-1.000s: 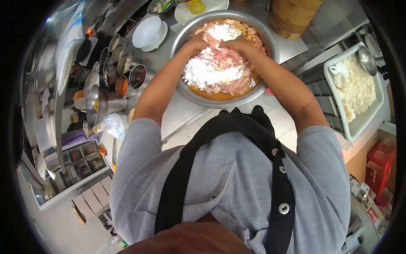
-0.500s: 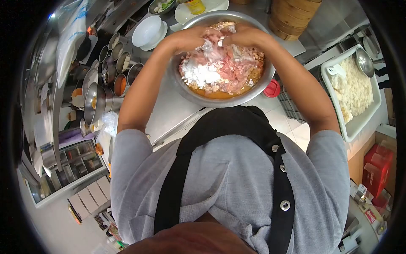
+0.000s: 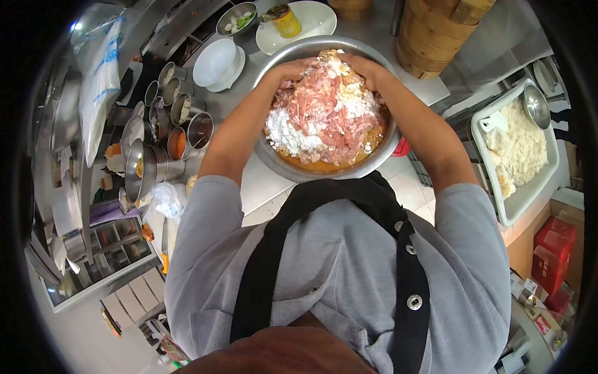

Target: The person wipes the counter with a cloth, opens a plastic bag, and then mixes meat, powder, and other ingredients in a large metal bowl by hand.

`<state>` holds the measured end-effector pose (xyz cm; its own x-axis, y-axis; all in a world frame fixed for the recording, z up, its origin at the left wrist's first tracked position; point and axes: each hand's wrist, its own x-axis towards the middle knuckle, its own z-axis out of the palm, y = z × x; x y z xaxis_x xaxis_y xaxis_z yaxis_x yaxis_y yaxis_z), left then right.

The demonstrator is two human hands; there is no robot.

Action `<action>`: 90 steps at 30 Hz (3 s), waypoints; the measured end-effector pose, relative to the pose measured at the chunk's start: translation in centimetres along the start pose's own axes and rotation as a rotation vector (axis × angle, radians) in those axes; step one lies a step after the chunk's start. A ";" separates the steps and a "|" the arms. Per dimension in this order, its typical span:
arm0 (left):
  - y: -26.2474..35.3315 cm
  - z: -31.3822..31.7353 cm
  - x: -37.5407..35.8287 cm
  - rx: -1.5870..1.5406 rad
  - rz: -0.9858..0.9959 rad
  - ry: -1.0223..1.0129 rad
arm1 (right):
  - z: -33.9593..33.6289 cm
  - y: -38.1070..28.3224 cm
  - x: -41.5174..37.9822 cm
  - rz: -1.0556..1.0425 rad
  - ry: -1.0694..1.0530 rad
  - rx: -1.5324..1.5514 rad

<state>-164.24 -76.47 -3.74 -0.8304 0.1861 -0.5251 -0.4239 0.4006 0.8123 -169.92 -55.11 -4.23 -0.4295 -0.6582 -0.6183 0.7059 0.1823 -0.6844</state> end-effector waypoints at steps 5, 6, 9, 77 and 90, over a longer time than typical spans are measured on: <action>0.8 -1.9 1.2 0.184 0.263 -0.077 | 1.1 -1.2 1.5 -0.009 -0.133 -0.009; 0.8 -2.2 0.9 0.125 0.220 -0.074 | 0.5 -1.0 2.1 -0.033 -0.128 -0.035; 6.2 -0.7 -5.6 0.133 0.146 -0.033 | 3.2 -3.1 -3.5 -0.186 -0.093 -0.325; 9.4 3.5 -17.4 0.664 0.200 0.270 | 8.5 -2.9 -15.4 -0.229 0.028 -1.370; 0.8 0.4 -6.3 0.073 -0.193 0.152 | 1.4 1.8 -3.9 0.106 0.012 -0.175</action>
<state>-159.18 -76.93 0.14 -0.7836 -0.0347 -0.6203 -0.5573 0.4807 0.6771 -166.22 -53.26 -2.53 -0.3656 -0.6196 -0.6946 0.6391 0.3753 -0.6713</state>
